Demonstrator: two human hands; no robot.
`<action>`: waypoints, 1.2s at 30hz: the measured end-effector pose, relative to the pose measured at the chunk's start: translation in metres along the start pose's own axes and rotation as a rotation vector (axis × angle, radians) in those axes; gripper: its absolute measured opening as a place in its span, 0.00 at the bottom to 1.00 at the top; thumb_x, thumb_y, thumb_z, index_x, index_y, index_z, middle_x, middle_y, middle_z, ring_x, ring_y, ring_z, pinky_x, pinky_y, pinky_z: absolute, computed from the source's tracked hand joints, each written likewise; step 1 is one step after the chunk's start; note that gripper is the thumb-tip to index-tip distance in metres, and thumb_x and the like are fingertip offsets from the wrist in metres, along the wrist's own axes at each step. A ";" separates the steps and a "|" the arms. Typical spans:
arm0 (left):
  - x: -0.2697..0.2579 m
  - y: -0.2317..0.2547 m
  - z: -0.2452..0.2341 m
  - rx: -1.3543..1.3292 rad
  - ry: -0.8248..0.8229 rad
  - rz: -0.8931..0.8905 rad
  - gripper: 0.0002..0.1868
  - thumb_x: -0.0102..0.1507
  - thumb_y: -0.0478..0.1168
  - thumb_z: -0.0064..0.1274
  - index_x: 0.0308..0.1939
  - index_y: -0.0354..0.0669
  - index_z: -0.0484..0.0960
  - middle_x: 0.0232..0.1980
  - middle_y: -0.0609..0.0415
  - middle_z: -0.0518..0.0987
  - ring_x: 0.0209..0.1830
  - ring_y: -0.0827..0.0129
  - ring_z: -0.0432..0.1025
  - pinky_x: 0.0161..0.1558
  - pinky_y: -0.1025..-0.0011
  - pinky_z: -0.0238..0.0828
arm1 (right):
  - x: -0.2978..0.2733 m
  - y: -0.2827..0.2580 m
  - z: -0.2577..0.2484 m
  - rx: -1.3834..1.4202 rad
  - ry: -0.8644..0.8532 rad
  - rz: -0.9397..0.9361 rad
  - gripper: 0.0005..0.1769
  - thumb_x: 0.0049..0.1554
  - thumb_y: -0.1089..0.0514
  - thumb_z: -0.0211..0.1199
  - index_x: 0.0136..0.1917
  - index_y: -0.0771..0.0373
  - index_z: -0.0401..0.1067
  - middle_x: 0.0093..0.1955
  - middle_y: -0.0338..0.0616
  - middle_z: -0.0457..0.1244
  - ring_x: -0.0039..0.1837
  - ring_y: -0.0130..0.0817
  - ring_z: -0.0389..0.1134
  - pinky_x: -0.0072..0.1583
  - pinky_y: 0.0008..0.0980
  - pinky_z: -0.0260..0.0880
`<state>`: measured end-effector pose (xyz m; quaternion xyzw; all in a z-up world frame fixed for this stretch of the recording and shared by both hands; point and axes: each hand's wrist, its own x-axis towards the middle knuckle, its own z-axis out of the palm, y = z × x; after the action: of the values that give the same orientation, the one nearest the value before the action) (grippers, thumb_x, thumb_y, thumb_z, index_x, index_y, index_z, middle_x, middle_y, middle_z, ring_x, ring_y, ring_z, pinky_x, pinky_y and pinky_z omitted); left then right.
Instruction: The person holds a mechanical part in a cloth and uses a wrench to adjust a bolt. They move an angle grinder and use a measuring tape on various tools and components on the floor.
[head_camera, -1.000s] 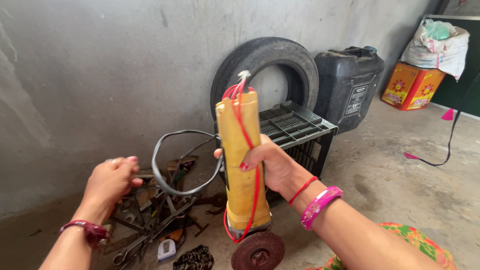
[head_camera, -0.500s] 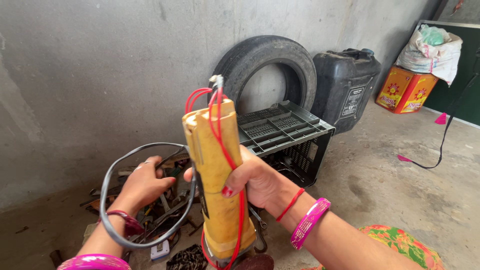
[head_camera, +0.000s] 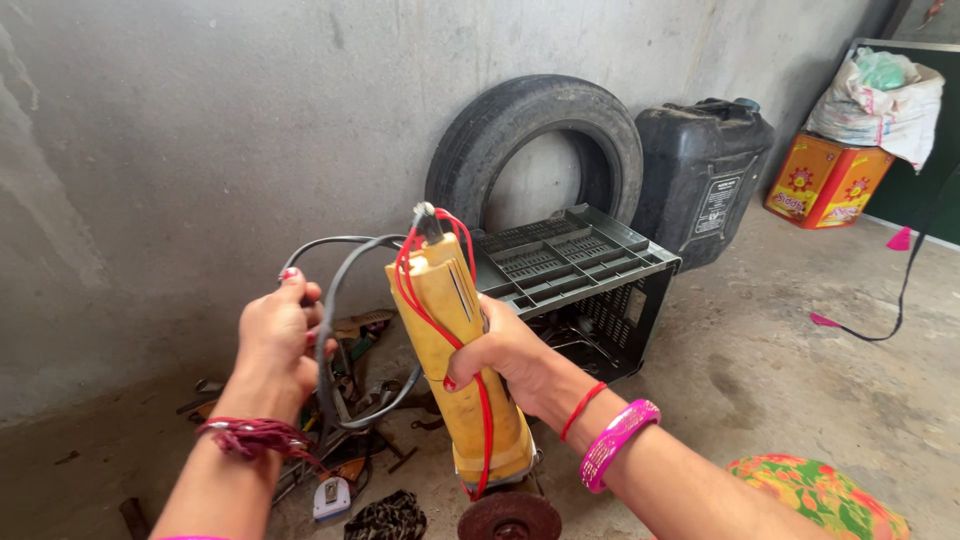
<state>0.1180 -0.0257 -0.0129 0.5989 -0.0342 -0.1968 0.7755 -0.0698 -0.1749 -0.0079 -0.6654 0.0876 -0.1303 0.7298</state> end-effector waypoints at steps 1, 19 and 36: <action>-0.007 0.003 0.005 -0.064 -0.031 0.000 0.20 0.73 0.53 0.41 0.30 0.48 0.70 0.20 0.64 0.59 0.18 0.76 0.50 0.24 0.71 0.52 | 0.001 0.002 0.002 0.009 0.016 0.017 0.38 0.30 0.73 0.62 0.57 0.69 0.69 0.46 0.46 0.67 0.49 0.39 0.69 0.54 0.36 0.72; -0.032 0.033 0.014 -0.708 -0.191 0.043 0.21 0.73 0.55 0.37 0.32 0.49 0.69 0.20 0.66 0.56 0.18 0.78 0.49 0.23 0.75 0.48 | -0.007 0.006 0.038 0.265 -0.371 -0.026 0.51 0.27 0.68 0.56 0.69 0.67 0.65 0.57 0.55 0.68 0.57 0.40 0.70 0.58 0.33 0.72; 0.010 -0.081 -0.028 1.201 -0.975 -0.145 0.12 0.57 0.36 0.52 0.40 0.37 0.87 0.40 0.51 0.86 0.42 0.70 0.76 0.49 0.70 0.71 | 0.005 -0.038 -0.032 0.500 -0.115 -0.283 0.37 0.39 0.64 0.56 0.64 0.72 0.67 0.58 0.57 0.67 0.53 0.48 0.70 0.58 0.49 0.73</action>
<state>0.1141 -0.0203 -0.0987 0.7632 -0.4330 -0.4357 0.2006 -0.0775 -0.2094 0.0269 -0.4767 -0.0824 -0.2105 0.8495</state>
